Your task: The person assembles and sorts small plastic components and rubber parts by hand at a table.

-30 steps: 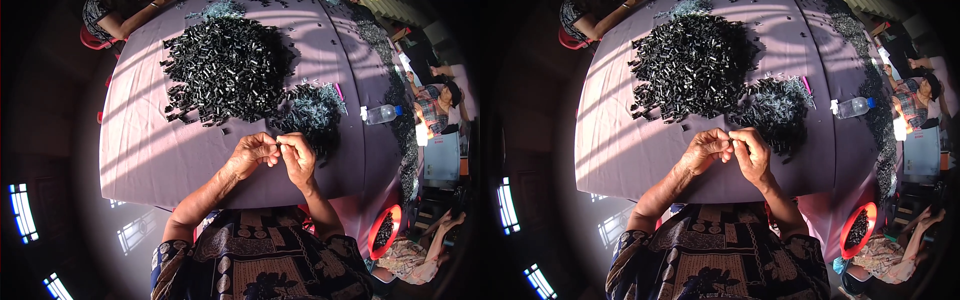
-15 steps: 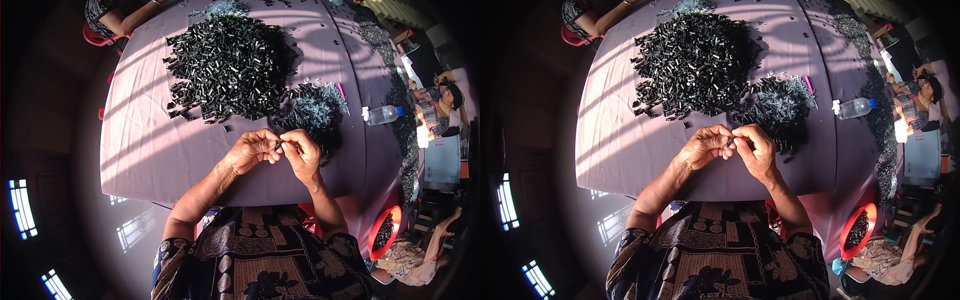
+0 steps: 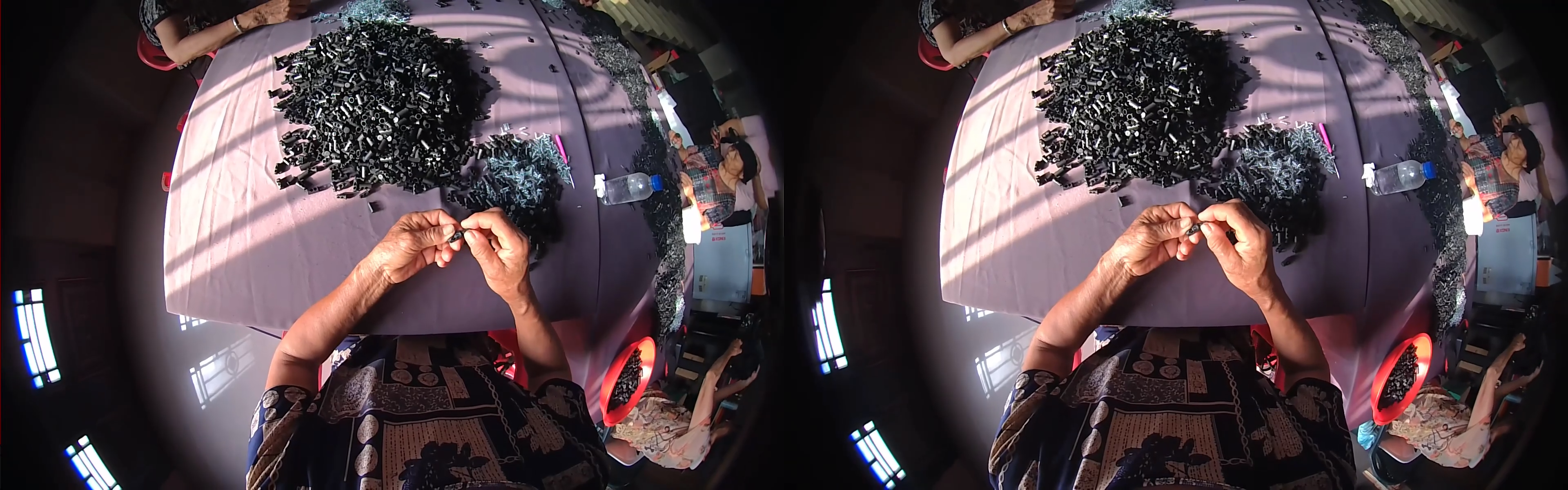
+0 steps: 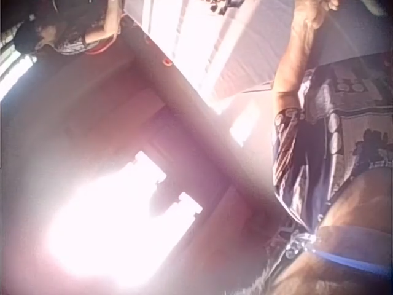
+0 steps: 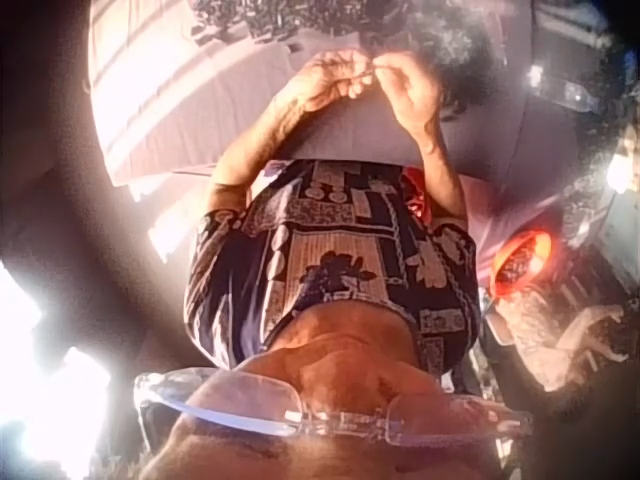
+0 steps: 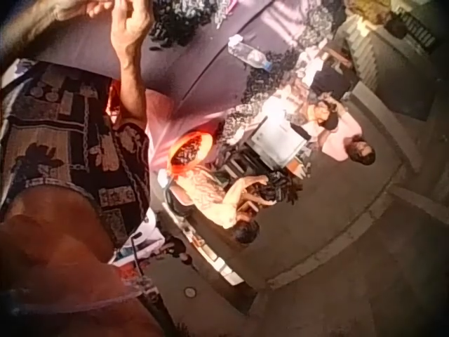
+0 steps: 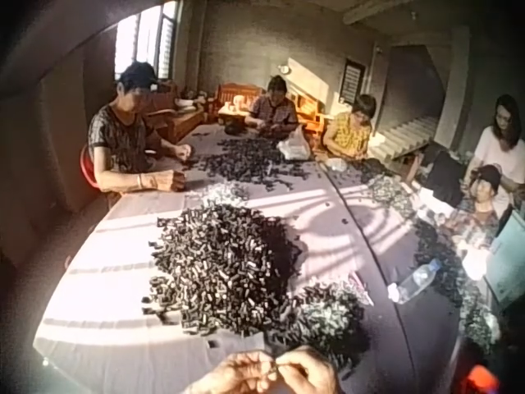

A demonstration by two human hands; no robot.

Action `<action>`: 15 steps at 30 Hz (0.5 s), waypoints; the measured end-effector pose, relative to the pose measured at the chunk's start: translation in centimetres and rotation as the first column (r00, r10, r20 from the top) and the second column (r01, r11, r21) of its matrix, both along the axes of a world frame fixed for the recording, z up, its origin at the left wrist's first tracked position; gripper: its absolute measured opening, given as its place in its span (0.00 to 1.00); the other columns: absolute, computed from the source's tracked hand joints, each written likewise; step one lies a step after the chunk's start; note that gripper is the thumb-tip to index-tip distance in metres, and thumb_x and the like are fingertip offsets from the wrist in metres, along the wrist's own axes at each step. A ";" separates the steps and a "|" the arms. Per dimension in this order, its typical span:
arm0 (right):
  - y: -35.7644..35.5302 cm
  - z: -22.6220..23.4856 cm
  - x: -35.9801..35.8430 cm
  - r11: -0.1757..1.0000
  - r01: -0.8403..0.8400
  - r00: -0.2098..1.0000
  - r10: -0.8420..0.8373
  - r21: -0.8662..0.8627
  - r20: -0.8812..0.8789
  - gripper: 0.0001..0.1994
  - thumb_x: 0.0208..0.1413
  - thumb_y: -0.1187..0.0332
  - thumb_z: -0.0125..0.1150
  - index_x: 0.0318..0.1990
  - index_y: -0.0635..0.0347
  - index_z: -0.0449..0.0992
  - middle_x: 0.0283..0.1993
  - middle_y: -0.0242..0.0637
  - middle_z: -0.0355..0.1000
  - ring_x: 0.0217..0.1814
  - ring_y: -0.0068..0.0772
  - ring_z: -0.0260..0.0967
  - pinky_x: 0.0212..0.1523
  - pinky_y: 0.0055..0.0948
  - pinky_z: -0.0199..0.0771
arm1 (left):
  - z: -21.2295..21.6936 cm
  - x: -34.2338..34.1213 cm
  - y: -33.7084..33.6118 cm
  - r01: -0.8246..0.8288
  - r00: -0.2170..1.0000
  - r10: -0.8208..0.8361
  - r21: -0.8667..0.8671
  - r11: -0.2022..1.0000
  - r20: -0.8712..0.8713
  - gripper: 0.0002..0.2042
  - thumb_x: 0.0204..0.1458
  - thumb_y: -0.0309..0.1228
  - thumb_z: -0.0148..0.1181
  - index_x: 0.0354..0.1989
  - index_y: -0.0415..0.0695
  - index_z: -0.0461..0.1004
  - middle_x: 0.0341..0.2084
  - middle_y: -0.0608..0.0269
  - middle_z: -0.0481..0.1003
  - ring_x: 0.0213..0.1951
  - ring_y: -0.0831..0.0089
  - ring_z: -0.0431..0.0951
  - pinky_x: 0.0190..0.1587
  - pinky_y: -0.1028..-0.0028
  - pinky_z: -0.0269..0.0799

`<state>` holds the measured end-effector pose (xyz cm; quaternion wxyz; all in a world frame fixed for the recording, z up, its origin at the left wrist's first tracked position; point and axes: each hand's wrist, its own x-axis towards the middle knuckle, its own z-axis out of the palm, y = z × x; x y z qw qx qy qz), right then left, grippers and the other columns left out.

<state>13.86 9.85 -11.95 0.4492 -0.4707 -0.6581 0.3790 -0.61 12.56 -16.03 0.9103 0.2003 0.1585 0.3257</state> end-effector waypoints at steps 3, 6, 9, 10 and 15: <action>0.4 0.5 0.2 0.994 0.010 0.993 -0.023 0.112 0.116 0.04 0.40 0.78 0.49 0.27 0.64 0.65 0.23 0.33 0.61 0.20 0.20 0.59 0.21 0.17 0.59 | 0.6 0.1 0.2 -0.013 1.000 0.013 0.004 1.000 -0.003 0.06 0.44 0.29 0.47 0.25 0.38 0.64 0.18 0.64 0.67 0.17 0.81 0.65 0.19 0.84 0.61; 0.5 0.6 -0.1 0.988 0.001 0.991 -0.021 0.153 0.131 0.04 0.39 0.77 0.49 0.26 0.64 0.65 0.22 0.32 0.61 0.19 0.20 0.57 0.20 0.17 0.59 | 0.8 -0.1 0.2 -0.025 0.999 0.026 0.031 0.999 -0.040 0.07 0.44 0.30 0.47 0.24 0.38 0.64 0.17 0.66 0.66 0.16 0.83 0.63 0.18 0.85 0.58; 0.1 -0.3 -0.6 0.994 0.033 0.993 -0.045 0.109 0.110 0.04 0.40 0.76 0.49 0.26 0.64 0.65 0.22 0.32 0.61 0.19 0.19 0.57 0.20 0.16 0.58 | 0.9 -0.8 0.1 -0.047 0.981 0.077 0.164 0.985 -0.180 0.07 0.44 0.30 0.47 0.23 0.39 0.64 0.16 0.66 0.65 0.15 0.83 0.61 0.17 0.86 0.56; -0.2 -0.7 -0.9 0.998 0.062 0.996 -0.064 0.026 0.058 0.03 0.40 0.76 0.49 0.26 0.63 0.65 0.22 0.32 0.61 0.19 0.18 0.57 0.20 0.16 0.58 | 0.8 -1.1 0.1 -0.048 0.951 0.127 0.274 0.960 -0.281 0.07 0.44 0.30 0.47 0.23 0.39 0.64 0.15 0.66 0.65 0.15 0.83 0.60 0.16 0.86 0.55; -1.6 -1.7 -1.4 0.996 0.087 0.994 -0.088 -0.026 -0.068 0.03 0.41 0.75 0.49 0.26 0.64 0.64 0.22 0.32 0.60 0.19 0.18 0.56 0.20 0.16 0.57 | 0.4 -1.3 -0.8 -0.022 0.983 0.048 0.142 0.990 -0.179 0.07 0.44 0.30 0.47 0.21 0.39 0.63 0.14 0.67 0.64 0.14 0.83 0.58 0.16 0.85 0.53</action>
